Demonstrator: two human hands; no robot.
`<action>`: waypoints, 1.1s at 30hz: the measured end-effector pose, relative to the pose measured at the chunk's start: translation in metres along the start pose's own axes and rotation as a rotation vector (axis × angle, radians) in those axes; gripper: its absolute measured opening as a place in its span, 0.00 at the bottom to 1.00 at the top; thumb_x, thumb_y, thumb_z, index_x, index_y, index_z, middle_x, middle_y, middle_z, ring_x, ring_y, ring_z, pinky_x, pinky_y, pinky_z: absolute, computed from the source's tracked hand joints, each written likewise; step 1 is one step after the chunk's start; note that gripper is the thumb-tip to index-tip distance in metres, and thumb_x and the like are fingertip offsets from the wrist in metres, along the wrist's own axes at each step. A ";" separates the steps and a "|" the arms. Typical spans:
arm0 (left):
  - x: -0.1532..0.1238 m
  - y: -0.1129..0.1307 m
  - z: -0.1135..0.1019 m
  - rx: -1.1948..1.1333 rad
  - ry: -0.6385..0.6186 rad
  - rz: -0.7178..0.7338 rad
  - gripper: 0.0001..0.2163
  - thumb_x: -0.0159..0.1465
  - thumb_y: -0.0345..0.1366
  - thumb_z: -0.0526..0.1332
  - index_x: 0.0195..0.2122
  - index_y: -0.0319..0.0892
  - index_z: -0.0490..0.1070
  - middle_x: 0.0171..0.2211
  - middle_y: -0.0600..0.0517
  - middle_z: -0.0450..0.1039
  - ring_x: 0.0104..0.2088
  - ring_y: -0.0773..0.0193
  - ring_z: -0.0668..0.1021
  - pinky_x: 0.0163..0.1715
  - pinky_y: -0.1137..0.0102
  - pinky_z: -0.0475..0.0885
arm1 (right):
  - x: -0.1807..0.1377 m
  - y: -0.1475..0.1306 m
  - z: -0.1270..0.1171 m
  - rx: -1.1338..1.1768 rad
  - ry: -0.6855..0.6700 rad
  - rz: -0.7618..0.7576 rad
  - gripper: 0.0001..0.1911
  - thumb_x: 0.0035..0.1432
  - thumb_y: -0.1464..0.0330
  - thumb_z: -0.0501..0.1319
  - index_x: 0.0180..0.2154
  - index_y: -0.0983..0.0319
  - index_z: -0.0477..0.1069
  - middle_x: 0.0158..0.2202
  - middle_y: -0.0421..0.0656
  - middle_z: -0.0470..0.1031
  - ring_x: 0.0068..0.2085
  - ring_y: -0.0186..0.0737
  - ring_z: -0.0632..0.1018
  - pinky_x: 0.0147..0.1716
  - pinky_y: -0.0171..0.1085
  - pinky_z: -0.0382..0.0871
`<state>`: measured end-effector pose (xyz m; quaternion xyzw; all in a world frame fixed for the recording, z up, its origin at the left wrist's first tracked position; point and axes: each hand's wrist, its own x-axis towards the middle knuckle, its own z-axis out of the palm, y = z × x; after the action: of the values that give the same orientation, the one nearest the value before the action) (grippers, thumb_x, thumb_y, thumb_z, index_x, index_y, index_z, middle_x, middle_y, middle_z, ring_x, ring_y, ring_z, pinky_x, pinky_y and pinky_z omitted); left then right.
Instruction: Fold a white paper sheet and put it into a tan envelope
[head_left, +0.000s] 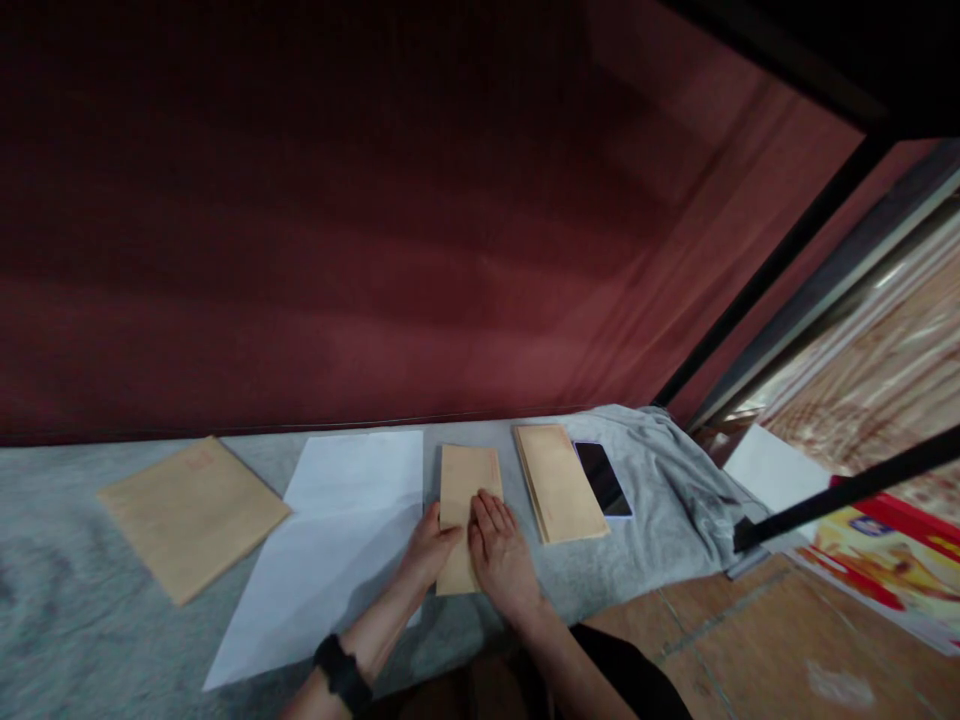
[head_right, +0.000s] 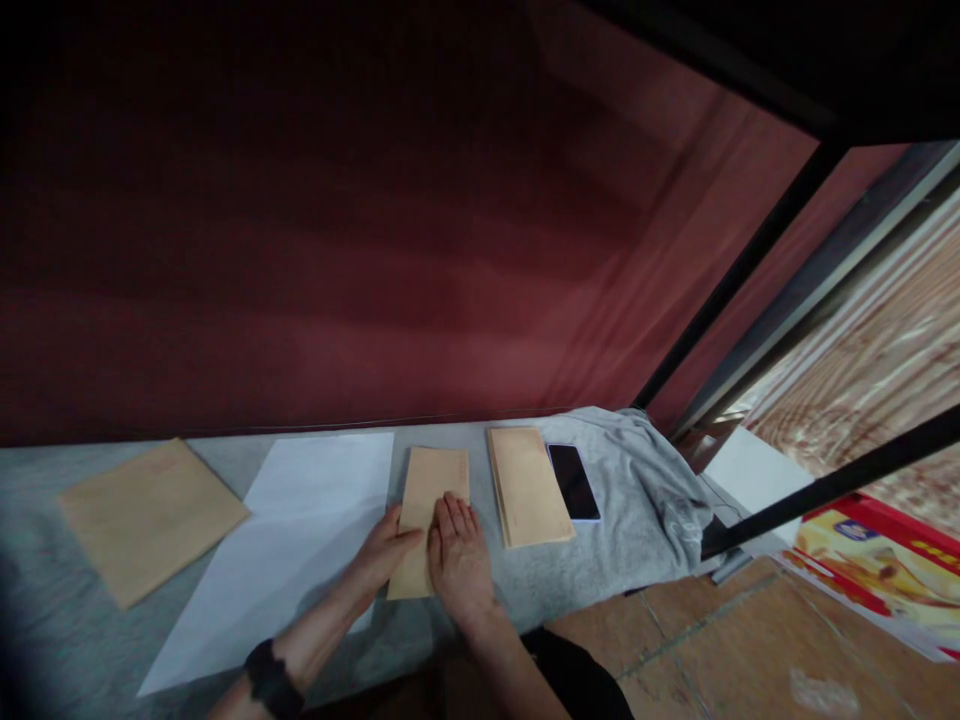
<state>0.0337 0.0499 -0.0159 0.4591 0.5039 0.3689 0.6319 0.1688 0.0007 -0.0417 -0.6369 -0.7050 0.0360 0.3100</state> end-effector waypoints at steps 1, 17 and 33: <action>-0.002 -0.002 -0.001 0.062 0.008 0.028 0.23 0.52 0.31 0.63 0.51 0.39 0.70 0.41 0.47 0.82 0.44 0.55 0.82 0.45 0.63 0.75 | -0.001 0.001 0.002 -0.029 -0.011 -0.016 0.24 0.70 0.69 0.47 0.64 0.66 0.63 0.65 0.51 0.66 0.66 0.45 0.65 0.65 0.50 0.60; -0.065 -0.048 0.000 1.498 0.001 0.930 0.18 0.65 0.27 0.56 0.56 0.42 0.72 0.58 0.44 0.73 0.56 0.53 0.74 0.54 0.57 0.71 | 0.016 0.022 -0.021 0.217 -0.209 0.015 0.22 0.70 0.65 0.49 0.61 0.60 0.68 0.62 0.49 0.69 0.63 0.43 0.69 0.64 0.49 0.62; -0.061 -0.046 -0.017 1.408 -0.140 0.929 0.22 0.65 0.32 0.57 0.61 0.38 0.67 0.62 0.42 0.69 0.61 0.52 0.71 0.60 0.56 0.65 | 0.014 0.015 -0.025 0.101 -0.313 -0.140 0.23 0.72 0.63 0.48 0.63 0.59 0.65 0.67 0.48 0.63 0.67 0.46 0.64 0.66 0.52 0.57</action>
<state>0.0039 -0.0171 -0.0430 0.9278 0.3358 0.1618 0.0125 0.1941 0.0079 -0.0231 -0.5566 -0.7845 0.1482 0.2299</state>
